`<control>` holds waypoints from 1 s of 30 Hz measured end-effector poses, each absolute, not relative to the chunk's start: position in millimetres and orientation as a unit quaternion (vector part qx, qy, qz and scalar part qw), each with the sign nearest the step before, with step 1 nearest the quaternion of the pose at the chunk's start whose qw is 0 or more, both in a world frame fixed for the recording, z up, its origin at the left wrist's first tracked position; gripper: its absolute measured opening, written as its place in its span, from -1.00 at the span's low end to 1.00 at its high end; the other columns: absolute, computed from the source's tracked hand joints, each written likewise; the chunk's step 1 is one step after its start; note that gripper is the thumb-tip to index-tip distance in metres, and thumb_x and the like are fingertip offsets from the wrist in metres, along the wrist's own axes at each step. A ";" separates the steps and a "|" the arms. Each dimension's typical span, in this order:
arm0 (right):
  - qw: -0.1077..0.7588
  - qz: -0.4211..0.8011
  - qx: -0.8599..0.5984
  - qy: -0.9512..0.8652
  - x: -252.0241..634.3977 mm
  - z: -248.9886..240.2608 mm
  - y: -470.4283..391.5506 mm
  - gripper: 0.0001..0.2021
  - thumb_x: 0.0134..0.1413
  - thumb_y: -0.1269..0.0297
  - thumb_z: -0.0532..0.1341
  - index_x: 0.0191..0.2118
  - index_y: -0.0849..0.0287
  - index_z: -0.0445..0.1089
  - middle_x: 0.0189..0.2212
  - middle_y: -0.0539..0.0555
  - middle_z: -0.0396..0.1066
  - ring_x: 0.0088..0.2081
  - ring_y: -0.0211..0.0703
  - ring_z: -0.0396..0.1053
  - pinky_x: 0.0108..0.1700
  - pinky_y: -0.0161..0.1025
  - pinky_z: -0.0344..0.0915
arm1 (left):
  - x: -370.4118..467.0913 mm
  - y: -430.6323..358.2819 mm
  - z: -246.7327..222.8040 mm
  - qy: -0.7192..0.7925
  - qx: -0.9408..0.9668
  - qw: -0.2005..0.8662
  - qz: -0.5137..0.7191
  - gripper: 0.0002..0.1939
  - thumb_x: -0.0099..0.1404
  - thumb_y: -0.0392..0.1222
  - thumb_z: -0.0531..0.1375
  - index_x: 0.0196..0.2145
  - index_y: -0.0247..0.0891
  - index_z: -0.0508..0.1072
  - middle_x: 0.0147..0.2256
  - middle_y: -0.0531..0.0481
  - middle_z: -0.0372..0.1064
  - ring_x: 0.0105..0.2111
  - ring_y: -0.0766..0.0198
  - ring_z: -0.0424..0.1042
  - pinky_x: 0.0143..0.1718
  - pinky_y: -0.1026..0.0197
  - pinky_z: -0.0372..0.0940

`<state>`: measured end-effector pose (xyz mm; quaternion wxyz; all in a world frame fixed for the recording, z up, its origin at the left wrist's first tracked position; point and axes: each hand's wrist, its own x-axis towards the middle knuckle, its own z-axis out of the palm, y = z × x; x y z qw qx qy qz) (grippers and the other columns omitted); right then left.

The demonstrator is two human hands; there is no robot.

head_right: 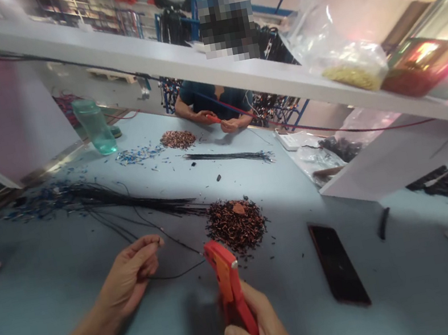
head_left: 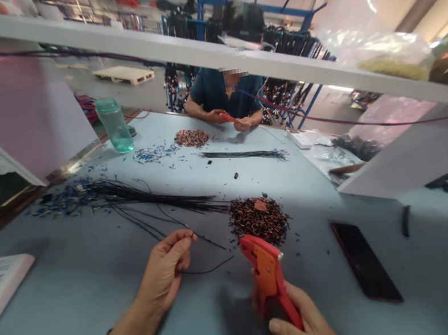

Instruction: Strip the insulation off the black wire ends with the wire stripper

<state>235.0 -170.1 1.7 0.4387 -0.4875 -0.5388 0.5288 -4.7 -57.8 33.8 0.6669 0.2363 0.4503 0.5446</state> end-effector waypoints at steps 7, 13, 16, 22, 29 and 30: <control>0.302 0.273 -0.514 -0.755 239.8 23.8 -158.1 -0.31 -0.08 0.44 0.22 0.23 0.00 0.14 -0.02 0.17 0.34 -0.04 0.13 0.32 -0.01 0.02 0.26 | -27.2 -42.1 41.5 0.431 0.165 0.611 0.643 -0.82 -0.12 -0.32 0.42 -0.47 -0.35 0.56 -0.73 0.27 0.01 -0.75 0.58 -0.10 -0.75 0.46 -0.04; 0.173 0.157 -0.506 -0.830 235.0 16.9 -156.1 -0.26 -0.21 0.61 0.18 0.19 0.03 0.22 -0.15 0.20 0.37 -0.18 0.09 0.33 -0.15 0.07 0.22 | -36.2 -36.0 41.8 0.435 0.135 0.593 0.664 -0.92 -0.02 -0.38 0.35 -0.48 -0.34 0.54 -0.73 0.27 -0.04 -0.77 0.55 -0.10 -0.78 0.46 -0.02; 0.154 0.102 -0.511 -0.840 233.7 21.4 -153.2 -0.25 -0.23 0.64 0.19 0.17 -0.01 0.25 -0.17 0.21 0.39 -0.21 0.09 0.33 -0.16 0.07 0.20 | -33.9 -35.7 41.2 0.444 0.129 0.591 0.661 -0.92 -0.02 -0.39 0.34 -0.48 -0.33 0.53 -0.72 0.26 -0.01 -0.77 0.55 -0.08 -0.78 0.46 -0.02; 0.054 0.001 -0.541 -0.839 255.5 42.1 -140.8 -0.30 -0.18 0.64 0.23 0.14 -0.03 0.32 -0.18 0.22 0.42 -0.17 0.12 0.34 -0.11 0.05 0.15 | -31.1 -36.7 40.3 0.473 0.103 0.589 0.646 -0.93 0.00 -0.39 0.32 -0.49 -0.31 0.52 -0.73 0.25 0.04 -0.78 0.53 -0.01 -0.76 0.44 0.00; 0.019 -0.122 -0.577 -0.808 269.3 73.4 -123.3 -0.36 -0.13 0.62 0.22 0.12 0.00 0.36 -0.17 0.23 0.43 -0.18 0.13 0.32 -0.11 0.04 0.11 | -31.0 -39.2 37.4 0.469 0.110 0.599 0.640 -0.91 -0.01 -0.37 0.34 -0.47 -0.30 0.53 -0.72 0.25 0.06 -0.78 0.53 -0.03 -0.75 0.42 0.01; 0.026 -0.111 -0.569 -0.814 265.4 76.4 -118.3 -0.35 -0.14 0.61 0.23 0.13 -0.01 0.34 -0.15 0.22 0.43 -0.16 0.13 0.32 -0.11 0.02 0.10 | -31.1 -39.3 37.7 0.467 0.115 0.602 0.638 -0.92 -0.01 -0.36 0.34 -0.47 -0.31 0.53 -0.72 0.25 0.06 -0.78 0.53 -0.04 -0.75 0.42 0.01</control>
